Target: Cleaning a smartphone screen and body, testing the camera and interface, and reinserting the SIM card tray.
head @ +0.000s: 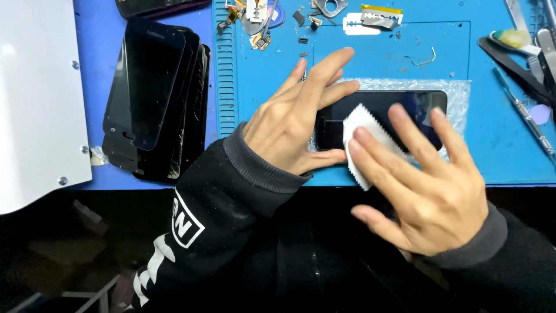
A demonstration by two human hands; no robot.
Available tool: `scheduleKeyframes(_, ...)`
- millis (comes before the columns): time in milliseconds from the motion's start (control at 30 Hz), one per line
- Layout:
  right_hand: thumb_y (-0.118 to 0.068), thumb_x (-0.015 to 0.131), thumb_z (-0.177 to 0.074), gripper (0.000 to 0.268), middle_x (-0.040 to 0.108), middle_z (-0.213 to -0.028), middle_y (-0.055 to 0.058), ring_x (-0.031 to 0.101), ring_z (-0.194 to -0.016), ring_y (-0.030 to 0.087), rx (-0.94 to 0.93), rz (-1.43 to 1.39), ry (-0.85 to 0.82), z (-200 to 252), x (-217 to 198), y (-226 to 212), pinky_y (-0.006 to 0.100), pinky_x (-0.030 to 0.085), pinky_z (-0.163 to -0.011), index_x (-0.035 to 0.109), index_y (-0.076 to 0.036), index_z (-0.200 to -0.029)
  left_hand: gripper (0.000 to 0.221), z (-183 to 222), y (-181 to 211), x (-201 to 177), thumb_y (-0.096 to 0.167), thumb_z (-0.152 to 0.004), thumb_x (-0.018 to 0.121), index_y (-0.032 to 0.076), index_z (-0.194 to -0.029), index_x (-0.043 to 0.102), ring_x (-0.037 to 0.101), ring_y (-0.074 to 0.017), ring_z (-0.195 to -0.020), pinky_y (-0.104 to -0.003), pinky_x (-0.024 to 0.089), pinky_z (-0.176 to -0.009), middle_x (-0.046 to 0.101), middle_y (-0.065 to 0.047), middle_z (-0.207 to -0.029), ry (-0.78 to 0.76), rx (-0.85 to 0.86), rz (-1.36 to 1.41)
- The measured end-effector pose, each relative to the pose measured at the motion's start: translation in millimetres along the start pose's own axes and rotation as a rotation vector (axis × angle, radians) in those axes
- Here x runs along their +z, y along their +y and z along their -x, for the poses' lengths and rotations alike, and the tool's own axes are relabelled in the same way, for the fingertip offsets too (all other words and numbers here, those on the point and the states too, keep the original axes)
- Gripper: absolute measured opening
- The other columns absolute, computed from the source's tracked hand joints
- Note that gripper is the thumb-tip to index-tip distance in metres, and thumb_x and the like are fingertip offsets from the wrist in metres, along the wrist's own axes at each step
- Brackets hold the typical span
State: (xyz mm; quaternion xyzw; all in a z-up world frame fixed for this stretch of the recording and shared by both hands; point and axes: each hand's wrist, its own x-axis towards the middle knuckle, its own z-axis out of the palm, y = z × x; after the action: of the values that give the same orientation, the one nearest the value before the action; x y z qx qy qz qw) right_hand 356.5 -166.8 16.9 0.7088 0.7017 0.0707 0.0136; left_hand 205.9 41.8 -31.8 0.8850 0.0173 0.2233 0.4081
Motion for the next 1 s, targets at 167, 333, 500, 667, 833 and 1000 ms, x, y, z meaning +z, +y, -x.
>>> scheduleKeyframes(167,-0.051,0.062,-0.09,0.065,0.067,-0.144,0.01,0.052,-0.142,0.042,0.058,0.025,-0.006,-8.0,1.9,3.2,0.061,0.028,-0.119,0.07,-0.009,-0.138,0.116,0.3,3.3,-2.8,0.03,-0.07,0.099,0.001,-0.153,0.023,0.057,-0.0352,-0.136,-0.059,0.033,-0.124,0.065,-0.013,-0.137,-0.023,-0.024,-0.019)
scheduleKeyframes(333,-0.052,0.062,-0.09,0.061,0.067,-0.142,0.005,0.053,-0.141,0.039,-0.02,0.045,0.003,-2.4,-1.7,3.7,0.059,0.029,-0.119,0.07,-0.014,-0.137,0.118,3.2,-0.5,0.6,0.033,-0.069,0.099,0.005,-0.152,0.02,0.058,-0.0334,-0.135,-0.058,0.034,-0.122,0.061,-0.018,-0.143,0.008,-0.02,-0.013)
scheduleKeyframes(500,-0.054,0.063,-0.086,0.06,0.069,-0.142,-0.004,0.052,-0.144,0.032,0.044,0.505,-0.075,-0.8,-7.9,10.7,0.051,0.03,-0.119,0.071,-0.022,-0.137,0.131,13.7,-6.9,8.3,0.041,-0.069,0.099,0.003,-0.158,0.01,0.057,-0.0338,-0.138,-0.059,0.035,-0.122,0.054,-0.007,-0.142,0.055,0.035,-0.122)
scheduleKeyframes(667,-0.053,0.068,-0.088,0.064,0.07,-0.143,0.003,0.05,-0.146,0.036,0.06,0.33,-0.06,0.1,-4.4,0.9,0.054,0.032,-0.119,0.072,-0.014,-0.139,0.138,30.3,-1.2,-1.0,0.041,-0.07,0.097,0.005,-0.161,0.0,0.059,-0.0341,-0.139,-0.057,0.04,-0.123,0.018,-0.024,-0.168,0.169,0.049,-0.166)
scheduleKeyframes(833,-0.053,0.067,-0.09,0.065,0.068,-0.144,0.008,0.05,-0.145,0.039,0.004,0.222,-0.037,-5.7,-1.0,-12.5,0.056,0.031,-0.119,0.071,-0.01,-0.138,0.126,31.8,5.2,-5.0,0.026,-0.073,0.098,0.004,-0.157,0.007,0.064,-0.034,-0.13,-0.059,0.04,-0.121,0.052,-0.02,-0.146,0.15,-0.011,-0.124)
scheduleKeyframes(1000,-0.053,0.063,-0.091,0.066,0.064,-0.146,0.013,0.049,-0.143,0.042,-0.094,-0.053,0.032,-26.1,1.0,-18.2,0.061,0.03,-0.119,0.069,-0.005,-0.136,0.122,31.9,5.6,-6.7,0.02,-0.068,0.097,0.006,-0.155,0.012,0.064,-0.0339,-0.125,-0.059,0.039,-0.118,0.07,-0.018,-0.126,0.171,-0.022,-0.127)
